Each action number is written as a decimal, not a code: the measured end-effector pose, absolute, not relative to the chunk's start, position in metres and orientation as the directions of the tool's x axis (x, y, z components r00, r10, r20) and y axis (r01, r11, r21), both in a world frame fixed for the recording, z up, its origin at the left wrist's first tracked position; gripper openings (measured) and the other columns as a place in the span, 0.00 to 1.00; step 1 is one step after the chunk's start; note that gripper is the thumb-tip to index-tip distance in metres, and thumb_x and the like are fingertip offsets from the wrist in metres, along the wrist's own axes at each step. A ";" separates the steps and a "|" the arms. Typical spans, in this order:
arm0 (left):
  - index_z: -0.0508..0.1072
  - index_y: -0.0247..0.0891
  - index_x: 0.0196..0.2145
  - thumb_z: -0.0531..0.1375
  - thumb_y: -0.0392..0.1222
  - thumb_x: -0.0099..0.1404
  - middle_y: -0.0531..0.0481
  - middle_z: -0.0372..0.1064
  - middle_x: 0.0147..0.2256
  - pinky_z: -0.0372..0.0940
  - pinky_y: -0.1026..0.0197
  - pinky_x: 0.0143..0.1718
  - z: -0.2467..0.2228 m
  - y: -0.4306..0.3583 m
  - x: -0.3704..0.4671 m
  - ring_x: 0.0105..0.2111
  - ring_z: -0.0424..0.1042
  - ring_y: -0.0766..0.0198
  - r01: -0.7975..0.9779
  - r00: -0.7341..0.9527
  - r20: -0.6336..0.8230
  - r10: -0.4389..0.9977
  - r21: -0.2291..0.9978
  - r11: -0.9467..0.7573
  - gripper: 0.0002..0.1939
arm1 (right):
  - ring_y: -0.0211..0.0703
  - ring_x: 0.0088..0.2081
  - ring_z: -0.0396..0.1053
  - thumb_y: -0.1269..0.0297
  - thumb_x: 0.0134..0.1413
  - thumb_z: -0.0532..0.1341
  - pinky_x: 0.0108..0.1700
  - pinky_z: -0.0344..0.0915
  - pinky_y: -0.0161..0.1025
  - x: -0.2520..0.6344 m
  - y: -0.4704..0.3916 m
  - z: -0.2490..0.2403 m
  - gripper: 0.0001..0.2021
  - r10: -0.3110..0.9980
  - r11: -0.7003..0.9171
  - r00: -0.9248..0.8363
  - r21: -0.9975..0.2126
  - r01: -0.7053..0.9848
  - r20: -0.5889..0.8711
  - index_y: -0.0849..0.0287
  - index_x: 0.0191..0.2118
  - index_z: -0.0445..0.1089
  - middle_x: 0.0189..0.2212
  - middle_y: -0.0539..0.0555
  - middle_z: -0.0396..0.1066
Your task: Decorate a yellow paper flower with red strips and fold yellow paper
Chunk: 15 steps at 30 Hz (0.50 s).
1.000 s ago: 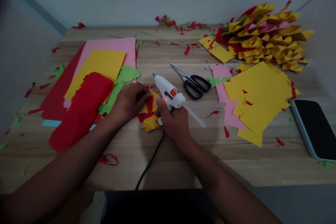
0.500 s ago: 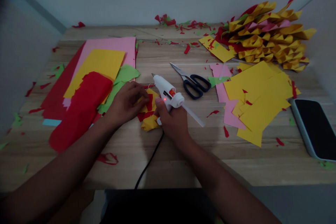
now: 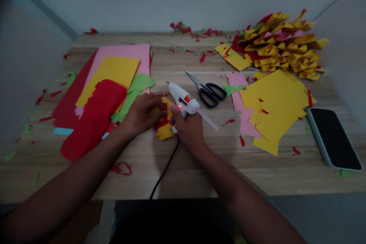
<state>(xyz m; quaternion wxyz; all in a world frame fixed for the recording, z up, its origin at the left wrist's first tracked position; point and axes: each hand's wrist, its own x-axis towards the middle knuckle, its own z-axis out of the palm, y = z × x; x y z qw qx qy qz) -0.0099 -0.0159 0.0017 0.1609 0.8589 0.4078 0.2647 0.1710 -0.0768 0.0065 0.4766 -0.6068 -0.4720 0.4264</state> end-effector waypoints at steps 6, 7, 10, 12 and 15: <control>0.71 0.39 0.33 0.54 0.46 0.72 0.48 0.72 0.33 0.63 0.56 0.43 0.028 -0.024 -0.008 0.38 0.69 0.61 0.500 0.281 0.529 0.801 0.631 -0.593 0.12 | 0.37 0.21 0.66 0.46 0.58 0.60 0.26 0.62 0.34 0.168 -0.077 0.004 0.22 0.979 -0.059 0.203 -0.976 0.209 -0.016 0.60 0.23 0.69 0.17 0.49 0.69; 0.71 0.39 0.34 0.53 0.47 0.73 0.48 0.72 0.34 0.64 0.56 0.43 0.036 -0.028 -0.005 0.38 0.70 0.61 0.455 0.240 0.533 0.811 0.676 -0.579 0.13 | 0.38 0.21 0.66 0.47 0.58 0.60 0.27 0.62 0.34 0.167 -0.078 0.002 0.21 0.978 -0.027 0.209 -0.979 0.204 0.016 0.60 0.25 0.70 0.17 0.49 0.69; 0.72 0.39 0.39 0.51 0.47 0.74 0.49 0.72 0.34 0.66 0.60 0.41 0.066 -0.046 0.009 0.36 0.71 0.63 0.318 0.156 0.528 0.835 0.774 -0.548 0.14 | 0.39 0.23 0.68 0.47 0.57 0.61 0.29 0.64 0.35 0.166 -0.083 -0.002 0.18 0.967 0.075 0.227 -0.982 0.176 0.115 0.60 0.34 0.73 0.19 0.47 0.70; 0.72 0.40 0.44 0.50 0.45 0.74 0.50 0.71 0.33 0.67 0.62 0.39 0.085 -0.059 0.015 0.34 0.71 0.65 0.278 0.189 0.541 0.819 0.771 -0.574 0.13 | 0.39 0.23 0.68 0.47 0.56 0.62 0.29 0.64 0.36 0.166 -0.089 0.000 0.18 0.962 0.105 0.235 -0.983 0.147 0.138 0.60 0.35 0.73 0.19 0.47 0.70; 0.72 0.40 0.47 0.51 0.41 0.73 0.51 0.71 0.34 0.66 0.63 0.37 0.101 -0.079 0.008 0.32 0.70 0.66 0.351 0.227 0.522 0.822 0.744 -0.569 0.12 | 0.39 0.22 0.67 0.47 0.57 0.60 0.29 0.64 0.36 0.162 -0.097 0.013 0.18 0.947 0.103 0.292 -0.988 0.114 0.133 0.59 0.30 0.71 0.17 0.47 0.67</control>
